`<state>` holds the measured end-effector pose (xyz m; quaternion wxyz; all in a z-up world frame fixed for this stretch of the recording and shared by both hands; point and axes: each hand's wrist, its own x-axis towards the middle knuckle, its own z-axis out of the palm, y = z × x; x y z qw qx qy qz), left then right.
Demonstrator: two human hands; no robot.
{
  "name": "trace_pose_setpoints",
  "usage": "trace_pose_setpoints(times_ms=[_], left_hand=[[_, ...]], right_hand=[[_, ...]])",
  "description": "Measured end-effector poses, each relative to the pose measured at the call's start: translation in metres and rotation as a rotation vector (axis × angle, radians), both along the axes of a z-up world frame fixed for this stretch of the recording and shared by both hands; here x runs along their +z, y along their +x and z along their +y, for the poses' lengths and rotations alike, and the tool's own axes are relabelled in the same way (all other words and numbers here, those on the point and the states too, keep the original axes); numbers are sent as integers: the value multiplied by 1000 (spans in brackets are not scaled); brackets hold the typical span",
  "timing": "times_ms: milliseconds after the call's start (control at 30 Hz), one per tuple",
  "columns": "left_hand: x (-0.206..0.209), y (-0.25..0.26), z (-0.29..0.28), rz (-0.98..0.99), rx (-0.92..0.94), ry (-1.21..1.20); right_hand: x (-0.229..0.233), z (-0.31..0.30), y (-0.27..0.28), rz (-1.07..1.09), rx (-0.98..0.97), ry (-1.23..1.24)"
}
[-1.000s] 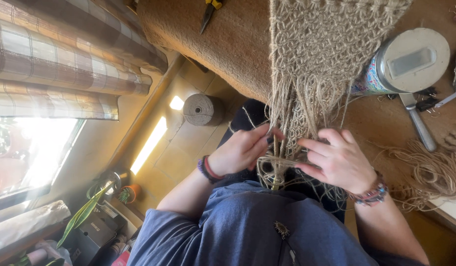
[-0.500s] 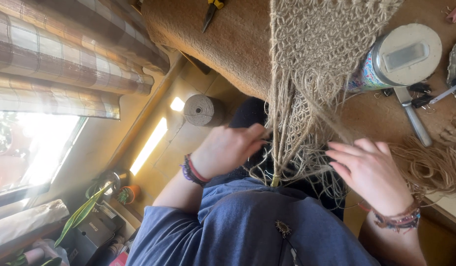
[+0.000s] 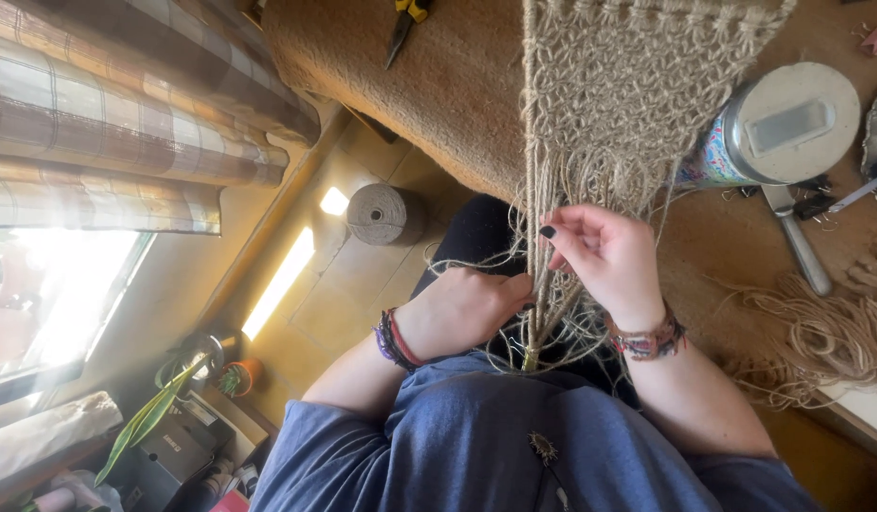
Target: Tying knots with twine onto a triangular woven frame to create a decorative macrame item.
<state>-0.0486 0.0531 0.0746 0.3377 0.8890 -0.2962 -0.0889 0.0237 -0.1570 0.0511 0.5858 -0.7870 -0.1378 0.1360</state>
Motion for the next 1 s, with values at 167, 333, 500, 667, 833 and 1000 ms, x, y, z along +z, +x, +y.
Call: trace_pose_setpoints(times_ms=[167, 333, 500, 667, 833, 1000], left_hand=[[-11, 9, 3, 11, -19, 83], [-3, 51, 7, 258, 328, -477], [-42, 63, -23, 421, 646, -886], [-51, 52, -25, 479, 756, -1185], [-38, 45, -31, 363, 724, -1238], [-31, 35, -34, 205, 663, -1123]], right_hand=[[-11, 10, 8, 148, -77, 191], [-12, 14, 5, 268, -126, 338], [-13, 9, 7, 262, -121, 334], [-2, 7, 9, 202, -80, 219], [-10, 8, 9, 222, -67, 284], [-16, 7, 5, 264, -75, 364]])
